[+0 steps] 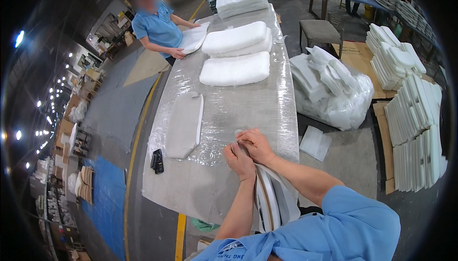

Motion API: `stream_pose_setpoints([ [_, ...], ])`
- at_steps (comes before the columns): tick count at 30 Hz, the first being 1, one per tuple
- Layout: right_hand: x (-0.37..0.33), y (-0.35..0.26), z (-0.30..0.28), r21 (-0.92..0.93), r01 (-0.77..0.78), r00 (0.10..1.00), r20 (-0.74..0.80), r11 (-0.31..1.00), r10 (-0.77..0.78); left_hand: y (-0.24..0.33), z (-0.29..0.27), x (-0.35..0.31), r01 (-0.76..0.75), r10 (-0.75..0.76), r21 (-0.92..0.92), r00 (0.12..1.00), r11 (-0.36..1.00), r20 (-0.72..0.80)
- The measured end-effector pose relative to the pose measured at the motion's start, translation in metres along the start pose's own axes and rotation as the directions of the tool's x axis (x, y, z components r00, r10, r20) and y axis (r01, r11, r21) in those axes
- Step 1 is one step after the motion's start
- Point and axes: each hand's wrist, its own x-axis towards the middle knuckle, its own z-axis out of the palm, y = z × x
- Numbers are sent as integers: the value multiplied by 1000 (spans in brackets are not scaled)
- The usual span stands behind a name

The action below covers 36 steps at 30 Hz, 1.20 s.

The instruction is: The person wraps white foam pads in gray fabric covers at a worktable. They pull the fabric over each pad, tuck the edges, and place the finished items on a nearby stack. Other workers handle foam and fabric at the same table.

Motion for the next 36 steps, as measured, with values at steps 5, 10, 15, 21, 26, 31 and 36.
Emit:
stream_pose_setpoints([
  [5,26,6,-14,-118,175,973,174,977,-153,-5,-2,13,-122,115,63,989,991,92],
  [10,41,35,-51,-85,117,956,280,989,-89,-3,-27,4,455,-303,-476,881,753,364],
  [15,60,57,-124,-132,-537,822,142,833,552,-76,-138,-97,320,-502,435,761,841,411],
  [21,60,42,-142,-188,-594,698,363,782,617,-70,-177,-183,999,-775,31,-26,-9,631],
  [26,44,23,-169,-159,-675,628,391,721,673,-74,-202,-161,911,-804,-219,412,350,429],
  [31,-28,10,-171,169,-724,670,406,669,622,-18,-262,-120,450,-449,-403,888,797,102],
  [36,-149,15,-139,385,-707,705,313,594,636,-34,-291,-179,473,-469,-234,880,850,73],
])
